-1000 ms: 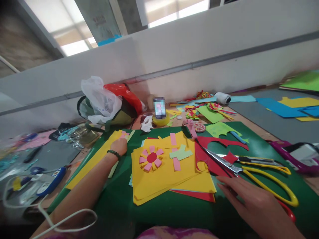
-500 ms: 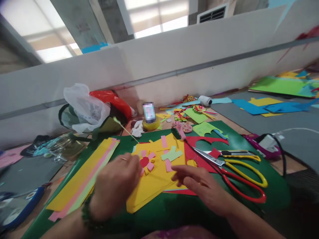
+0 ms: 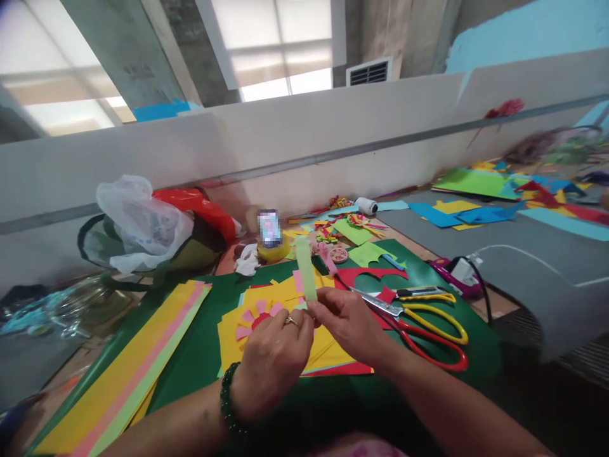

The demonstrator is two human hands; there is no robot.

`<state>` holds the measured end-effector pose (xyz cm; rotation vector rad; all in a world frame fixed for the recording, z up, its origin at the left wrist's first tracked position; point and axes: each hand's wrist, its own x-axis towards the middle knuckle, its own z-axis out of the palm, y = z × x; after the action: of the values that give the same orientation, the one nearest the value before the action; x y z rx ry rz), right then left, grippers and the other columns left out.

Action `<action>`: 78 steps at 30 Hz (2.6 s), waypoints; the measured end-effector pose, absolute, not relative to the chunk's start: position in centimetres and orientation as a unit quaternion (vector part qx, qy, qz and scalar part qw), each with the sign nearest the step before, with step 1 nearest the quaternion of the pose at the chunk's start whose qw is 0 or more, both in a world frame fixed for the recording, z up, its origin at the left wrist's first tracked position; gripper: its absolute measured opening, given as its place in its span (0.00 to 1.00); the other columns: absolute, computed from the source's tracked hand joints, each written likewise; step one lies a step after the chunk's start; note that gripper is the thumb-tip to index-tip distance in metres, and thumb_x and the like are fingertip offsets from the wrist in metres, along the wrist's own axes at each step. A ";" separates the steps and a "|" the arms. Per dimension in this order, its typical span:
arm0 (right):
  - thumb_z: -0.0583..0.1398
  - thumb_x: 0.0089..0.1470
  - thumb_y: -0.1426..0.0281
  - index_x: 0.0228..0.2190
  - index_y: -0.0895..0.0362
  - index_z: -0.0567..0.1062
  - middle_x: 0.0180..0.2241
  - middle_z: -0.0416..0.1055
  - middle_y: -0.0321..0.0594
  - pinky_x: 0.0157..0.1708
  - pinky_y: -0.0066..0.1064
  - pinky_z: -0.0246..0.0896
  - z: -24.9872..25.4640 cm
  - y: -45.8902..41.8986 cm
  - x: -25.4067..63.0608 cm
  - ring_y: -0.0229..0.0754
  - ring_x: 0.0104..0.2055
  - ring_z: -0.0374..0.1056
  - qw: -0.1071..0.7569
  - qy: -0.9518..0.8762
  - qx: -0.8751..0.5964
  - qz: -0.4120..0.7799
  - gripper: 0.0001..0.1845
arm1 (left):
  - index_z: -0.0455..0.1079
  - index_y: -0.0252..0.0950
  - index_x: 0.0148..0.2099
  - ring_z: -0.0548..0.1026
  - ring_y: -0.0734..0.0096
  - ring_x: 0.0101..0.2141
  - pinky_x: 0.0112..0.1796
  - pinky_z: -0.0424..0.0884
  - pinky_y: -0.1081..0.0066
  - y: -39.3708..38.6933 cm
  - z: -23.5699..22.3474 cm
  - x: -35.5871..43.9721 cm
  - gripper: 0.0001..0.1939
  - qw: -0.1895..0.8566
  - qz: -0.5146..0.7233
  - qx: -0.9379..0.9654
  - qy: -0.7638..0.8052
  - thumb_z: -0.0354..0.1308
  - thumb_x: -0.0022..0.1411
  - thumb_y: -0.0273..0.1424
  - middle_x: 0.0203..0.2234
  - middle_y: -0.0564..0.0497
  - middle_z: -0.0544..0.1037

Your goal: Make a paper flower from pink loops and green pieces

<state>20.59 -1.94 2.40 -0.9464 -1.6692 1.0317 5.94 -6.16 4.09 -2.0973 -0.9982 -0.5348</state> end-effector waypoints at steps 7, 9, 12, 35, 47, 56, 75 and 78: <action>0.60 0.51 0.47 0.21 0.58 0.75 0.20 0.70 0.38 0.22 0.27 0.64 4.7 -0.5 21.1 0.37 0.22 0.66 0.497 -0.647 -0.334 0.472 0.26 | 0.55 0.33 0.65 0.72 0.53 0.50 0.45 0.71 0.58 -3.7 4.8 2.4 0.36 -0.072 -0.386 -0.801 -0.452 0.59 0.61 0.44 0.52 0.36 0.73; 0.62 0.49 0.47 0.24 0.57 0.78 0.21 0.73 0.38 0.25 0.30 0.68 5.0 0.1 20.7 0.39 0.24 0.69 0.517 -0.625 -0.321 0.489 0.24 | 0.54 0.34 0.66 0.74 0.53 0.49 0.45 0.71 0.59 -2.7 4.8 1.9 0.40 -0.341 -0.344 -0.762 -0.429 0.60 0.58 0.48 0.51 0.37 0.75; 0.62 0.49 0.49 0.30 0.56 0.80 0.24 0.75 0.38 0.29 0.33 0.72 4.4 1.2 19.8 0.41 0.27 0.72 0.544 -0.604 -0.322 0.485 0.22 | 0.65 0.32 0.59 0.76 0.55 0.46 0.42 0.72 0.64 -2.1 3.9 2.3 0.37 -0.592 -0.265 -0.668 -0.365 0.61 0.56 0.51 0.45 0.37 0.78; 0.51 0.61 0.79 0.48 0.63 0.76 0.43 0.78 0.51 0.43 0.36 0.72 -1.1 1.9 21.4 0.47 0.44 0.74 0.387 -0.836 -0.324 -0.217 0.19 | 0.68 0.29 0.43 0.75 0.75 0.21 0.23 0.70 0.78 -0.9 1.6 3.0 0.19 -0.797 -0.287 -0.411 -0.337 0.66 0.56 0.38 0.31 0.42 0.81; 0.63 0.47 0.65 0.35 0.56 0.76 0.31 0.78 0.39 0.34 0.32 0.71 -1.5 3.2 21.7 0.42 0.33 0.75 0.559 -0.600 -0.440 0.365 0.12 | 0.70 0.29 0.39 0.77 0.75 0.23 0.26 0.68 0.77 -0.6 1.5 2.8 0.19 -0.792 -0.274 -0.424 -0.344 0.68 0.53 0.39 0.33 0.40 0.82; 0.71 0.36 0.63 0.32 0.56 0.76 0.28 0.76 0.34 0.29 0.28 0.69 -0.1 3.2 22.3 0.36 0.28 0.71 0.538 -0.452 -0.400 0.588 0.19 | 0.72 0.29 0.40 0.79 0.73 0.25 0.27 0.69 0.77 -0.4 1.4 2.8 0.23 -0.781 -0.278 -0.429 -0.358 0.72 0.48 0.40 0.34 0.41 0.82; 0.71 0.36 0.58 0.39 0.56 0.71 0.21 0.72 0.30 0.28 0.30 0.67 0.3 3.2 22.2 0.37 0.25 0.70 0.550 -0.514 -0.430 0.498 0.28 | 0.73 0.30 0.40 0.80 0.69 0.29 0.31 0.72 0.75 -0.1 0.7 2.9 0.21 -0.776 -0.266 -0.443 -0.361 0.71 0.49 0.40 0.39 0.39 0.82; 0.72 0.35 0.58 0.38 0.56 0.71 0.21 0.72 0.31 0.28 0.30 0.67 0.4 3.1 22.4 0.38 0.25 0.70 0.565 -0.518 -0.441 0.467 0.29 | 0.73 0.30 0.39 0.80 0.69 0.29 0.29 0.71 0.76 0.1 0.5 2.7 0.21 -0.786 -0.251 -0.434 -0.363 0.70 0.50 0.41 0.38 0.38 0.82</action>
<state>22.42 3.15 0.35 -1.0373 -1.2177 1.0977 2.67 0.13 0.51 -3.4727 -2.8990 -2.0063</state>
